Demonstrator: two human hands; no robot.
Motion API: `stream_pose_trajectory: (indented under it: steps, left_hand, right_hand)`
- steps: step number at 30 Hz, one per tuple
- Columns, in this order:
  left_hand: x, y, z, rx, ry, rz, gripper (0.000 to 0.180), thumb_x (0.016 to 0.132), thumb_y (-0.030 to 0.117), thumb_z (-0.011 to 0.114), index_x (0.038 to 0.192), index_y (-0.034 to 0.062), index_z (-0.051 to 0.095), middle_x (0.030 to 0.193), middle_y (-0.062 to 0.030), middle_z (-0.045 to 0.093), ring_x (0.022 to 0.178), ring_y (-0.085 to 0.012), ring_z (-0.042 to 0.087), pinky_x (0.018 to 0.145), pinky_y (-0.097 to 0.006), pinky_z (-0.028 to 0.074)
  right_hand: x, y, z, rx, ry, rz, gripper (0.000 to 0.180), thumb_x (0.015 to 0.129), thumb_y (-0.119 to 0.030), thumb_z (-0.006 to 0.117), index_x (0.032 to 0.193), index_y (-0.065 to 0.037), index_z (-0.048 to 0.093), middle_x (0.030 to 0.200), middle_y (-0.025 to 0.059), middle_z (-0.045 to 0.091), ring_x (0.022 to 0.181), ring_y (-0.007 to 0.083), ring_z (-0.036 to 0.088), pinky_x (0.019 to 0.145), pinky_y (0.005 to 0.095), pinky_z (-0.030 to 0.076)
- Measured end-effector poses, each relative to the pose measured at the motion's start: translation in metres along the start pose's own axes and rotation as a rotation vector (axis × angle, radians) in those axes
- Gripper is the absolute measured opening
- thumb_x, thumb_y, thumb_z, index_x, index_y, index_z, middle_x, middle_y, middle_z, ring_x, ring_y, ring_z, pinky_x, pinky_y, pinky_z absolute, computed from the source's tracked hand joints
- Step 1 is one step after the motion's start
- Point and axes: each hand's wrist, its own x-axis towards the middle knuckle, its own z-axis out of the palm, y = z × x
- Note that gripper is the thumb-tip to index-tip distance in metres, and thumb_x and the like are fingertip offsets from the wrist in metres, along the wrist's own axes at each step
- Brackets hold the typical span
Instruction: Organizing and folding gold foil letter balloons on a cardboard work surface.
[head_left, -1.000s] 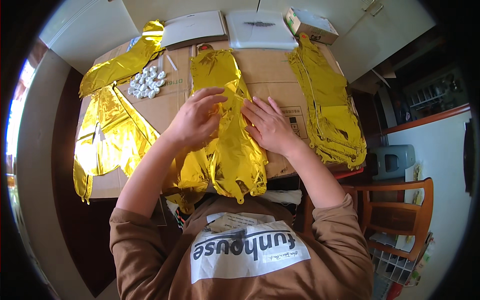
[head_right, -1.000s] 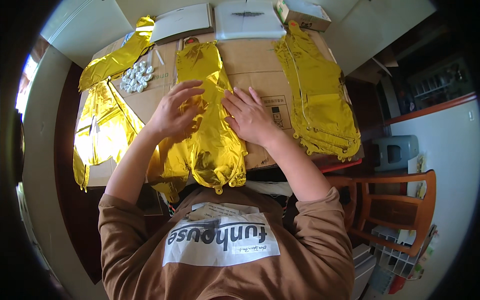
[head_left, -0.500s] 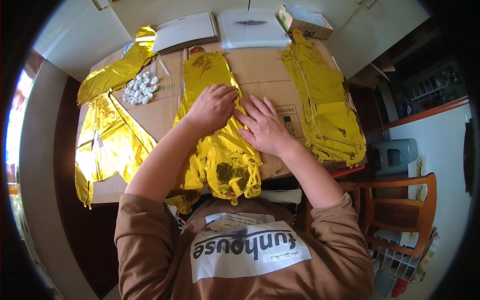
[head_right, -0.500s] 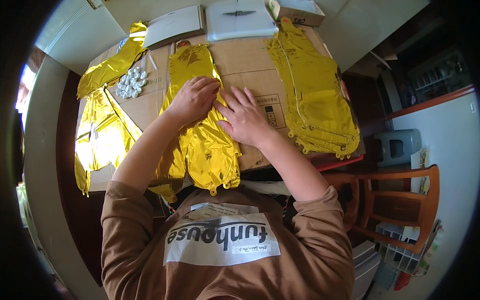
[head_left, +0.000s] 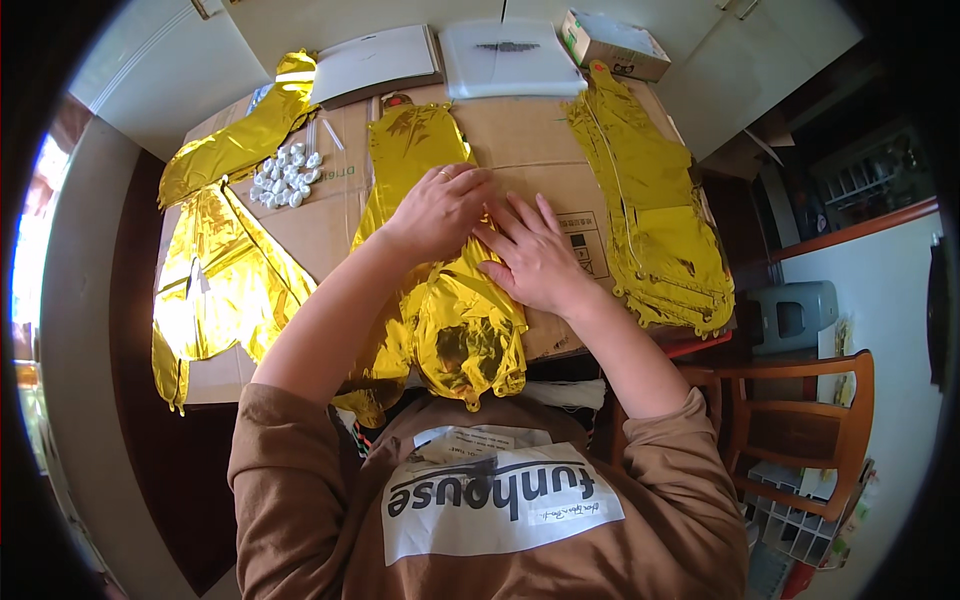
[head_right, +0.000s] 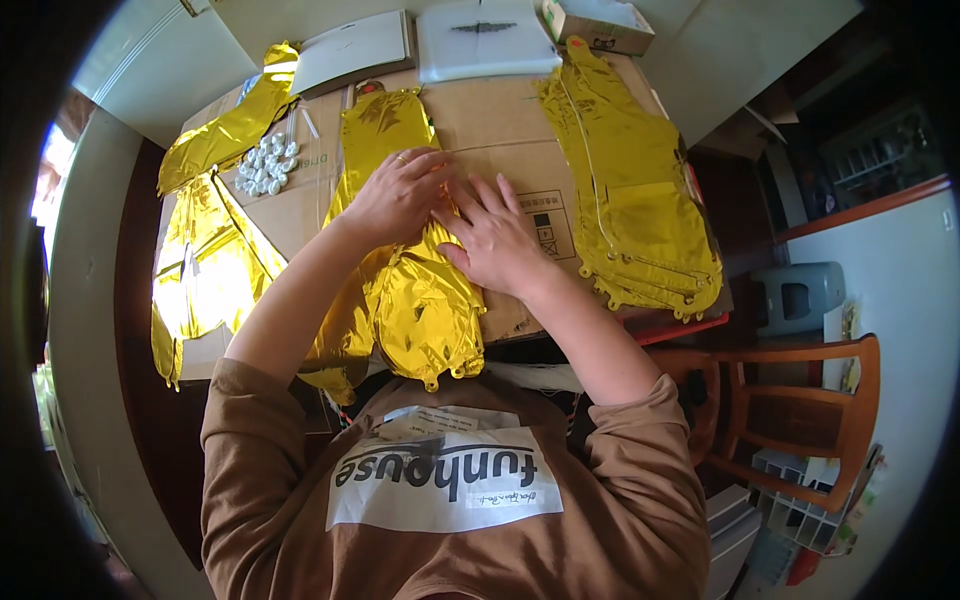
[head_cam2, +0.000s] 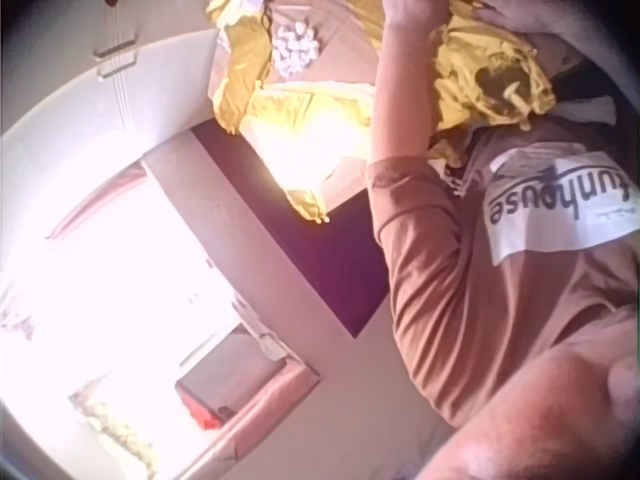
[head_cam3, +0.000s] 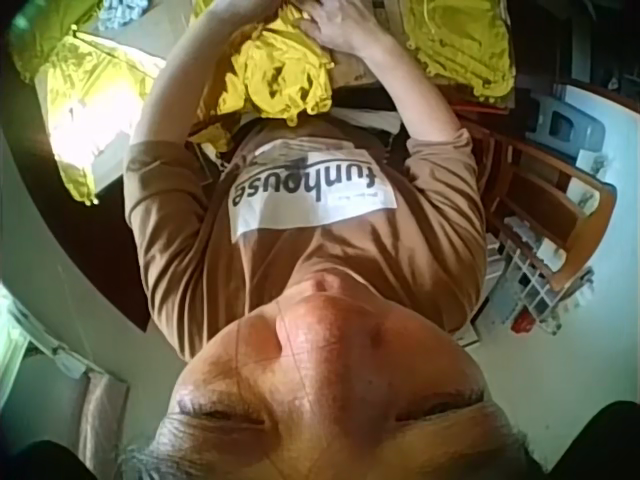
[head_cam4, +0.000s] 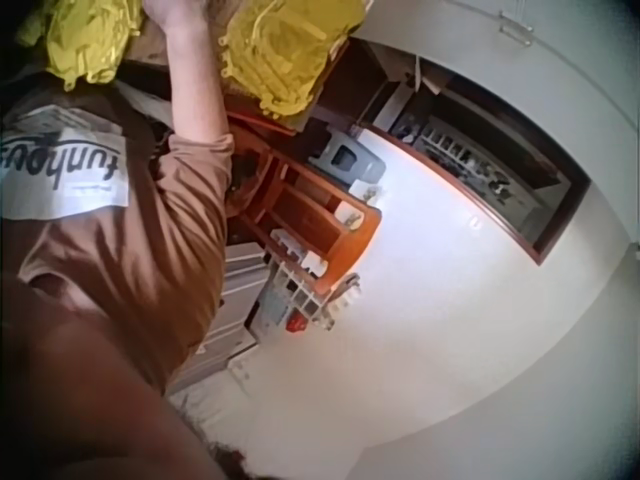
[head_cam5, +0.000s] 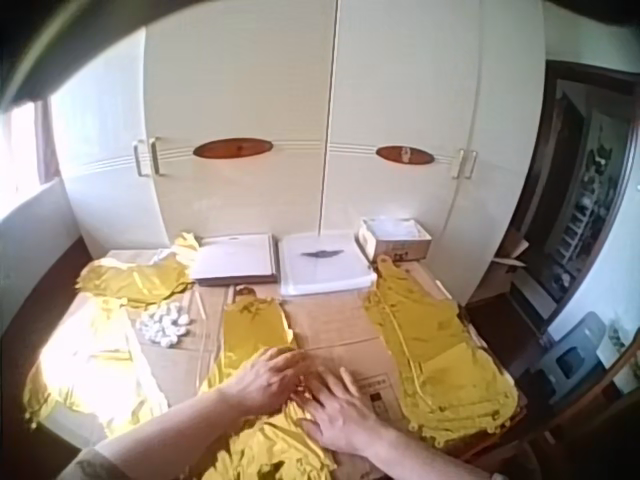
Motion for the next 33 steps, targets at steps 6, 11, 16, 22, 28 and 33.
stream_pose_trajectory:
  steps: [6, 11, 16, 22, 28, 33]
  left_hand:
    - [-0.005, -0.018, 0.012, -0.048, 0.037, -0.095, 0.043, 0.090, 0.018, 0.067, 0.130, 0.0019, 0.064, 0.133, -0.0159, 0.064, 0.126, -0.0366, 0.058, 0.107, -0.047, 0.046]
    - [-0.008, -0.017, 0.012, -0.071, 0.077, -0.135, 0.044, 0.090, 0.020, 0.067, 0.130, 0.0010, 0.064, 0.135, -0.0177, 0.064, 0.127, -0.0379, 0.058, 0.108, -0.047, 0.046]
    - [-0.011, -0.022, 0.018, -0.108, 0.096, -0.112, 0.046, 0.090, 0.020, 0.068, 0.132, 0.0008, 0.063, 0.134, -0.0186, 0.063, 0.126, -0.0390, 0.058, 0.108, -0.047, 0.045]
    - [-0.011, -0.024, 0.020, -0.099, 0.093, -0.105, 0.047, 0.091, 0.022, 0.068, 0.133, 0.0008, 0.062, 0.135, -0.0182, 0.063, 0.127, -0.0382, 0.058, 0.109, -0.047, 0.045]
    - [-0.013, -0.025, 0.020, -0.086, 0.088, -0.099, 0.047, 0.092, 0.024, 0.068, 0.133, 0.0009, 0.062, 0.135, -0.0181, 0.063, 0.127, -0.0378, 0.057, 0.109, -0.047, 0.045]
    - [-0.012, -0.026, 0.020, -0.090, 0.078, -0.107, 0.046, 0.093, 0.025, 0.066, 0.133, 0.0012, 0.062, 0.136, -0.0178, 0.063, 0.128, -0.0366, 0.057, 0.110, -0.046, 0.044]
  right_hand:
    - [0.002, -0.003, -0.004, 0.003, -0.005, -0.012, 0.054, 0.100, -0.042, 0.059, 0.148, -0.019, 0.055, 0.156, 0.0160, 0.046, 0.148, 0.0405, 0.034, 0.124, 0.0611, 0.015]
    - [-0.003, -0.002, -0.003, -0.009, 0.000, -0.032, 0.052, 0.100, -0.041, 0.059, 0.147, -0.018, 0.055, 0.156, 0.0138, 0.047, 0.148, 0.0392, 0.035, 0.124, 0.0608, 0.016]
    - [-0.031, -0.010, -0.018, 0.044, -0.061, -0.061, 0.052, 0.101, -0.035, 0.059, 0.149, -0.015, 0.053, 0.159, 0.0122, 0.044, 0.149, 0.0378, 0.035, 0.123, 0.0601, 0.019]
    - [-0.094, -0.039, -0.036, 0.105, -0.128, -0.052, 0.061, 0.095, -0.032, 0.066, 0.150, -0.009, 0.051, 0.161, 0.0114, 0.041, 0.150, 0.0384, 0.033, 0.123, 0.0612, 0.018]
    - [-0.125, -0.049, -0.049, 0.266, -0.148, -0.047, 0.055, 0.098, -0.034, 0.063, 0.146, -0.008, 0.056, 0.152, 0.0114, 0.053, 0.148, 0.0364, 0.039, 0.123, 0.0610, 0.018]
    - [-0.087, -0.014, -0.052, 0.471, 0.200, 0.038, 0.038, 0.101, -0.021, 0.061, 0.137, -0.009, 0.063, 0.129, 0.0122, 0.070, 0.127, 0.0308, 0.062, 0.118, 0.0574, 0.034]
